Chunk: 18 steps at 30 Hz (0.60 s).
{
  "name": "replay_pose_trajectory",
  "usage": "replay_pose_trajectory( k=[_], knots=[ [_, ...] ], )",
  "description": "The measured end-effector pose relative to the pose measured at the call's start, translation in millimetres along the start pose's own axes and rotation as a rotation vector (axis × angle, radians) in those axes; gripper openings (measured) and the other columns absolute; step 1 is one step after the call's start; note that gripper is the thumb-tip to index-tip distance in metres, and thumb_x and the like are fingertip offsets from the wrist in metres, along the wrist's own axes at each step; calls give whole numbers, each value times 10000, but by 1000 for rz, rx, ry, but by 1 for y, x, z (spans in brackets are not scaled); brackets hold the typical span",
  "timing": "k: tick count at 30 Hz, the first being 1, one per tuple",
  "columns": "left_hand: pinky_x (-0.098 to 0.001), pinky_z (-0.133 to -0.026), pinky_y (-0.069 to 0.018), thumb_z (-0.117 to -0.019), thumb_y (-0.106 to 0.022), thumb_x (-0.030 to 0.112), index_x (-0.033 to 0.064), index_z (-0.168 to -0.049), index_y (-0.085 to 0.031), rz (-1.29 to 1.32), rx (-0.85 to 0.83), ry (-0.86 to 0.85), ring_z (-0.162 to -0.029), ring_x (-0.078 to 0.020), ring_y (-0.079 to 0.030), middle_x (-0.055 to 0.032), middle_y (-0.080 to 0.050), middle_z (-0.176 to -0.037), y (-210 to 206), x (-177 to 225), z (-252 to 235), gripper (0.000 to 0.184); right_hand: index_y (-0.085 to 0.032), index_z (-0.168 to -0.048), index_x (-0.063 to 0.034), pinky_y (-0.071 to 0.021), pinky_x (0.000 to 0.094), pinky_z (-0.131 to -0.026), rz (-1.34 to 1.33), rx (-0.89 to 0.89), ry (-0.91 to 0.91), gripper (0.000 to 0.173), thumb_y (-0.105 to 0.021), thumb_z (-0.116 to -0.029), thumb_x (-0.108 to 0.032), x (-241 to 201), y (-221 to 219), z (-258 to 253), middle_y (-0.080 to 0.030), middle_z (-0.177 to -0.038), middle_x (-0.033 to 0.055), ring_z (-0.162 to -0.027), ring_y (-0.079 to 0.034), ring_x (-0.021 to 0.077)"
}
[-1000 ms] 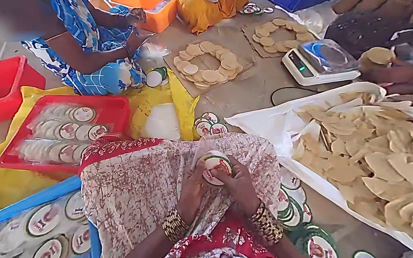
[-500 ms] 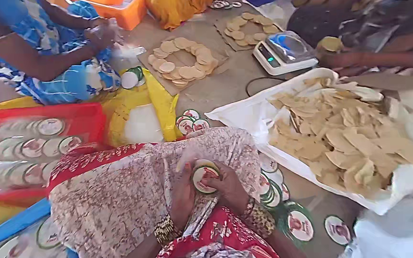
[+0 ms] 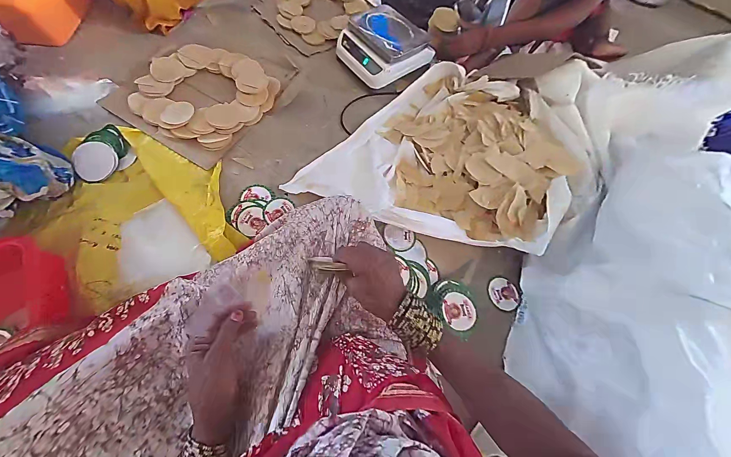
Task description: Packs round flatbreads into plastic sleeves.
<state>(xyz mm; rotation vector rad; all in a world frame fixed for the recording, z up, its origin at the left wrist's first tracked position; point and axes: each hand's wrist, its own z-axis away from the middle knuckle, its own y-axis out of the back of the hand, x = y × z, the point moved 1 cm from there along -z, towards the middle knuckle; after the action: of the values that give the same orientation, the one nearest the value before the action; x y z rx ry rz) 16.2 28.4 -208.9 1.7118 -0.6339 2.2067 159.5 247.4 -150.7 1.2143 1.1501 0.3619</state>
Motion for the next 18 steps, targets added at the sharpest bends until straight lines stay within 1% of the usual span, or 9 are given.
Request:
replay_pose_trajectory(
  k=[2, 5, 8, 9, 10, 13, 14, 16, 18],
  knots=[
    [-331, -818, -621, -969, -575, 28, -37, -1083, -670, -124, -65, 74, -852, -170, -732, -75, -746, -938, 1, -7, 7, 163, -743, -949, -8, -560, 509, -784, -15, -64, -7, 174, -693, -914, -170, 6, -4, -2, -732, -908, 171, -924, -704, 371],
    [-285, -746, -617, -944, -635, 42, 28, -1012, -694, -154, -62, 15, -777, -122, -716, -18, -739, -864, -4, -8, 14, 91, -726, -872, -12, -560, 461, -769, -41, 71, 25, 163, -721, -860, -174, 7, -10, -3, -722, -900, 152, -930, -692, 346],
    [-257, -705, -612, -936, -662, 108, 103, -986, -692, -181, -88, -207, -725, -77, -697, 62, -725, -834, -3, -4, 9, 58, -719, -1014, 39, -531, 463, -993, -64, -62, -56, 240, -736, -885, -163, 3, -7, -3, -698, -1234, 207, -1209, -646, 356],
    [-251, -712, -609, -929, -669, 121, 91, -991, -684, -214, -79, -259, -732, -59, -690, 76, -715, -836, -2, -1, 8, 70, -703, -1099, 59, -512, 501, -1015, -67, -160, -119, 289, -715, -911, -160, 0, -4, -5, -685, -1249, 229, -1210, -644, 374],
    [-249, -717, -607, -920, -680, 125, 69, -989, -691, -244, -66, -309, -737, -45, -685, 77, -712, -834, -1, 3, 6, 90, -688, -1145, 64, -520, 551, -963, -69, -226, -173, 312, -702, -928, -160, -2, -3, -8, -696, -1186, 241, -1128, -671, 398],
    [-210, -711, -596, -915, -707, 172, 14, -912, -711, -384, -53, -503, -739, 7, -672, 43, -713, -827, -3, 24, 8, 157, -667, -1124, 51, -533, 642, -751, -60, -146, -175, 305, -726, -904, -151, -3, -9, -9, -719, -940, 252, -853, -710, 463],
    [-195, -743, -590, -930, -710, 188, 42, -914, -714, -409, -64, -567, -785, 15, -669, 40, -711, -856, -5, 34, 10, 147, -668, -1173, 22, -536, 659, -721, -65, -98, -150, 329, -738, -894, -137, 1, -14, -8, -728, -933, 247, -825, -715, 471],
    [-178, -802, -564, -982, -676, 243, 105, -984, -724, -432, -116, -703, -866, -1, -658, 20, -702, -908, -8, 46, 9, 146, -678, -1313, -49, -543, 692, -757, -92, -41, -88, 434, -735, -883, -79, 9, -21, -8, -754, -1033, 226, -878, -733, 466],
    [-180, -800, -552, -972, -666, 188, 85, -1004, -735, -402, -156, -790, -858, -45, -647, -27, -688, -892, -10, 52, 9, 128, -730, -1213, -41, -536, 701, -758, -116, 0, -25, 347, -729, -865, -42, 12, -22, -8, -759, -1025, 213, -896, -737, 447]
  ],
)
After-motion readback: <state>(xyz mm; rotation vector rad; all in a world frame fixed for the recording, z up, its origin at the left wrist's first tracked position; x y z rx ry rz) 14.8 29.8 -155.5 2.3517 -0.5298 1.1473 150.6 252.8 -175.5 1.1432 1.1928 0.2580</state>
